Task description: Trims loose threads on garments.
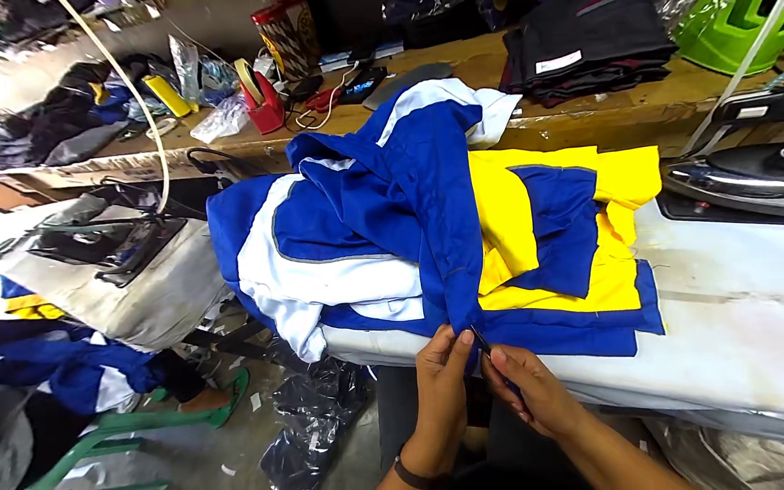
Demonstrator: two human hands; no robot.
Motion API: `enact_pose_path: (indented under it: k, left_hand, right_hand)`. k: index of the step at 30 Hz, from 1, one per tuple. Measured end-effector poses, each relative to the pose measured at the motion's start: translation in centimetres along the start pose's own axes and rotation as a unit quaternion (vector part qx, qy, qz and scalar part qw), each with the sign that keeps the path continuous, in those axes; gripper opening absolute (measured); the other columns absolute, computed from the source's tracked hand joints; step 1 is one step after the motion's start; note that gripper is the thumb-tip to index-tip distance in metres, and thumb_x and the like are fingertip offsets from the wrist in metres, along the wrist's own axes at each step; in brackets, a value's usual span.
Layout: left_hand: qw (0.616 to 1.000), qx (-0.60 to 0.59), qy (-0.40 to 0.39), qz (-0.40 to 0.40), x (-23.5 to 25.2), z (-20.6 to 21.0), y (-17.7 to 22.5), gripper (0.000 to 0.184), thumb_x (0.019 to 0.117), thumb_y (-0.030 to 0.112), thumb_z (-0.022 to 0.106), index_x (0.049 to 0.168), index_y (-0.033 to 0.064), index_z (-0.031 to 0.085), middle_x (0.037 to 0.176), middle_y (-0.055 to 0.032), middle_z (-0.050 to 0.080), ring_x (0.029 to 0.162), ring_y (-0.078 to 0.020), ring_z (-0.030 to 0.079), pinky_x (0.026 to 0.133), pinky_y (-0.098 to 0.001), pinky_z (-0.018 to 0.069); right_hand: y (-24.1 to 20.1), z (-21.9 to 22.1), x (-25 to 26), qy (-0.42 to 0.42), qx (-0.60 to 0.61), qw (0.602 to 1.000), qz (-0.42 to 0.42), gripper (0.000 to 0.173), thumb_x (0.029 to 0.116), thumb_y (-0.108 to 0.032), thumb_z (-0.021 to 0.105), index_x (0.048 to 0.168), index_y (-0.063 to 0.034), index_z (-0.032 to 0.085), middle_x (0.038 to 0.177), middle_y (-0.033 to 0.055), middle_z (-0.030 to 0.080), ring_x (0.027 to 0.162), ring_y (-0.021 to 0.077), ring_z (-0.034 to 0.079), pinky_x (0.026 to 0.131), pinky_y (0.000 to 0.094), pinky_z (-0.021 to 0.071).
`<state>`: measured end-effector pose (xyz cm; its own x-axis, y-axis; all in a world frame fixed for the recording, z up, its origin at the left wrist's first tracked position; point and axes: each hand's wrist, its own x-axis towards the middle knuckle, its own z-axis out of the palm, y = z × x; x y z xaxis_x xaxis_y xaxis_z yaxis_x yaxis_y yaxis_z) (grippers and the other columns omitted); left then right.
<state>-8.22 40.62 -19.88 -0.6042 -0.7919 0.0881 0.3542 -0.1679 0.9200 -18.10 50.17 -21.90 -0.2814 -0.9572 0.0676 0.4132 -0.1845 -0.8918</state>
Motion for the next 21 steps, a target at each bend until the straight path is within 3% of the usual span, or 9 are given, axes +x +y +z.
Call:
enact_pose_path:
  k: [2, 4, 7, 12, 21]
  left_hand:
    - [1.0, -0.011, -0.003, -0.021, -0.1, 0.0, 0.3, 0.016, 0.0999, 0.004, 0.058, 0.098, -0.0005, 0.073, 0.094, -0.0036, 0.072, 0.087, -0.0072, 0.068, 0.083, -0.0245, 0.0574]
    - [0.999, 0.013, -0.006, 0.031, -0.2, -0.2, -0.3, 0.015, 0.098, 0.006, 0.062, 0.094, -0.0002, 0.075, 0.092, -0.0026, 0.071, 0.086, -0.0061, 0.066, 0.082, -0.0224, 0.0557]
    - [0.993, 0.053, 0.0, 0.11, -0.2, -0.2, -1.1, 0.014, 0.0967, 0.009, 0.065, 0.089, 0.0016, 0.075, 0.088, 0.0006, 0.067, 0.084, -0.0037, 0.061, 0.078, -0.019, 0.0527]
    - [0.988, 0.074, 0.001, 0.134, -0.4, -0.3, -1.7, 0.013, 0.096, 0.006, 0.065, 0.088, 0.0018, 0.074, 0.083, 0.0024, 0.061, 0.08, -0.0026, 0.058, 0.073, -0.0169, 0.0503]
    - [0.993, 0.045, 0.019, 0.106, -0.5, 0.3, -1.0, 0.015, 0.0986, 0.009, 0.063, 0.093, 0.0013, 0.074, 0.088, 0.0002, 0.064, 0.083, -0.0043, 0.06, 0.078, -0.0194, 0.0523]
  right_hand:
    - [0.3, -0.2, 0.1, 0.018, -0.067, 0.996, -0.054, 0.038, 0.1072, -0.044, 0.05, 0.077, -0.0216, 0.055, 0.059, -0.0154, 0.04, 0.046, -0.0083, 0.036, 0.043, 0.0091, 0.0302]
    - [0.4, -0.3, 0.1, 0.023, -0.084, 0.994, -0.073, 0.038, 0.1075, -0.042, 0.05, 0.076, -0.0213, 0.055, 0.059, -0.0156, 0.04, 0.047, -0.0086, 0.035, 0.044, 0.0089, 0.0297]
    - [-0.4, 0.1, 0.0, 0.016, -0.006, 1.0, -0.004, 0.041, 0.106, -0.045, 0.052, 0.072, -0.0213, 0.057, 0.056, -0.0146, 0.041, 0.043, -0.0073, 0.036, 0.04, 0.0097, 0.0295]
    - [-0.8, 0.4, 0.1, 0.034, 0.038, 0.997, 0.061, 0.044, 0.1068, -0.037, 0.049, 0.067, -0.0197, 0.056, 0.053, -0.0126, 0.04, 0.04, -0.0056, 0.035, 0.037, 0.0109, 0.0285]
    - [0.1, 0.2, 0.0, -0.001, -0.036, 0.998, -0.043, 0.041, 0.1072, -0.047, 0.048, 0.075, -0.022, 0.055, 0.061, -0.0153, 0.042, 0.047, -0.0085, 0.035, 0.043, 0.0086, 0.0294]
